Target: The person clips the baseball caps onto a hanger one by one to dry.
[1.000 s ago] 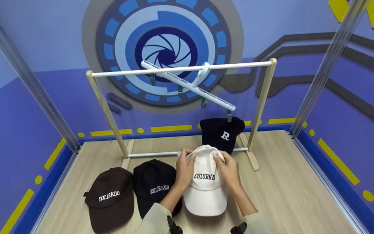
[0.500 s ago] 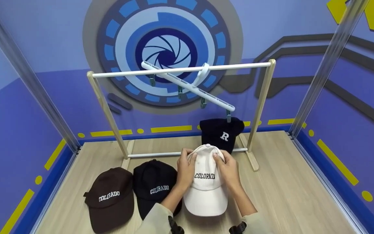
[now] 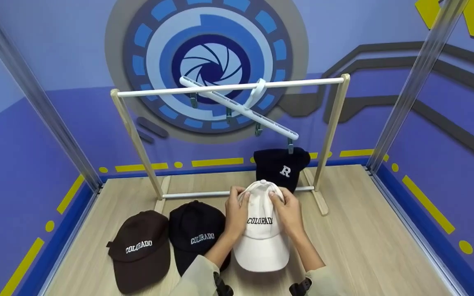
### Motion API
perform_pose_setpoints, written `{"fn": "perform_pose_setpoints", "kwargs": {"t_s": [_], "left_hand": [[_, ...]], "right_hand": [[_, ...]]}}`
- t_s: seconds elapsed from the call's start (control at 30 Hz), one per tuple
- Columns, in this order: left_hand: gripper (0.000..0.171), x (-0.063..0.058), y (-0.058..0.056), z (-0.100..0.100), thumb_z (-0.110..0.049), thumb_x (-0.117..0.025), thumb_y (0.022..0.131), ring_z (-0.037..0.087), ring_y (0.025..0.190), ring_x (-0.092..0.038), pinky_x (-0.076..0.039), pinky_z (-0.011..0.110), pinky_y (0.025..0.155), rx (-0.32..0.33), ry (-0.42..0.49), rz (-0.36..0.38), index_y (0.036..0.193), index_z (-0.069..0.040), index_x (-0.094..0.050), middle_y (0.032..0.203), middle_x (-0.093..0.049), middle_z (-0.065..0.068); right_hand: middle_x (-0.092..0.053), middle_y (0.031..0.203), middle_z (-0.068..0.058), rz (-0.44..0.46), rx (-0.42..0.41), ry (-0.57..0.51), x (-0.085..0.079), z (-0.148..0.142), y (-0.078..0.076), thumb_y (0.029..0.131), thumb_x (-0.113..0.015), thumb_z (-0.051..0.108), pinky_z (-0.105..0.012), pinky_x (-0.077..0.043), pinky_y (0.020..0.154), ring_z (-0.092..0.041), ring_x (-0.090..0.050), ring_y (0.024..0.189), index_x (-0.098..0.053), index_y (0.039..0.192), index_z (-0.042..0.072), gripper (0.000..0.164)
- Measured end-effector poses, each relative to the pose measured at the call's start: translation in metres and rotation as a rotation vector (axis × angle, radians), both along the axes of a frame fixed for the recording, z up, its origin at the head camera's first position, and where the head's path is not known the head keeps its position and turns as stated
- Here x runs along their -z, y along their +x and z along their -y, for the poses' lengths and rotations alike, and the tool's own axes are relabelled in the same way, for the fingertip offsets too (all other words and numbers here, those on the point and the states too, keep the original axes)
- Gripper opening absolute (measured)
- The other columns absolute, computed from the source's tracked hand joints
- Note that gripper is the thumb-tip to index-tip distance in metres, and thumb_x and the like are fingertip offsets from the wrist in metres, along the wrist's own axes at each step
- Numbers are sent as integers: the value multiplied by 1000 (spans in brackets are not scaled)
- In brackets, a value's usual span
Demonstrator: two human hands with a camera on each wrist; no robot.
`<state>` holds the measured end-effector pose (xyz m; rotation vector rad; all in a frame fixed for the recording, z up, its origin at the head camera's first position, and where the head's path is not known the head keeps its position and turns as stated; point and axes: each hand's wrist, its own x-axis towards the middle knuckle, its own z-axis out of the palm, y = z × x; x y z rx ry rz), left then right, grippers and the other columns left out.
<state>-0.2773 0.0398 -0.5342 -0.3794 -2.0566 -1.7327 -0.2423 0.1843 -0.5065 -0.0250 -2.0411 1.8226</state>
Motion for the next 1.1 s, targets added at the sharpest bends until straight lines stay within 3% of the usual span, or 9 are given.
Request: {"fn": "perform_pose_setpoints", "kwargs": {"t_s": [0.17, 0.3, 0.47, 0.63, 0.93, 1.0, 1.1], "left_hand": [[11, -24, 15, 2, -4, -55, 94, 28, 91, -60, -48, 33, 81, 12, 3, -15, 101, 4, -55, 95, -64, 18], [10, -29, 16, 1, -4, -55, 94, 27, 91, -60, -47, 33, 81, 6, 8, -16, 101, 3, -55, 95, -64, 17], [10, -31, 14, -2, -2, -56, 93, 27, 91, -60, -47, 36, 83, -5, 21, -7, 101, 4, -55, 95, -64, 18], [10, -33, 12, -4, -2, -56, 93, 28, 91, -60, -47, 37, 83, -13, 30, -3, 100, 5, -55, 94, -63, 18], [13, -39, 12, 1, -2, -55, 93, 27, 99, -60, -47, 37, 88, 68, -12, -10, 103, 6, -54, 100, -62, 19], [14, -40, 11, 3, -2, -54, 94, 28, 100, -59, -47, 37, 89, 91, -17, -12, 104, 6, -54, 102, -61, 19], [15, -28, -1, 4, -7, -55, 95, 26, 102, -59, -47, 37, 89, 99, -23, -13, 106, 2, -55, 104, -61, 16]], "right_hand": [[-68, 102, -14, -2, -3, 1, -3, 0, -2, 89, -64, 9, -19, -48, 77, -15, -61, 87, -66, 108, -2, 21], [-68, 102, -14, -8, -7, 1, 1, -2, -8, 90, -64, 10, -20, -48, 77, -16, -61, 88, -66, 108, -1, 21], [-68, 102, -11, -11, 2, -29, 17, -8, -22, 89, -66, 14, -20, -48, 78, -16, -61, 88, -68, 108, 4, 21], [-69, 99, -10, -49, 15, -20, 18, -8, -24, 88, -67, 17, -21, -49, 76, -14, -62, 85, -68, 106, 7, 20], [-68, 100, -10, -60, -12, -1, 14, -13, -21, 89, -66, 17, -21, -48, 76, -16, -61, 86, -67, 107, 5, 22], [-68, 102, -12, -52, -32, -2, 7, -12, -17, 90, -65, 14, -21, -47, 77, -17, -60, 88, -66, 108, 2, 23], [-67, 102, -15, -49, -58, 7, -8, -11, -8, 91, -63, 10, -21, -47, 77, -19, -59, 87, -65, 109, -2, 22]]}}
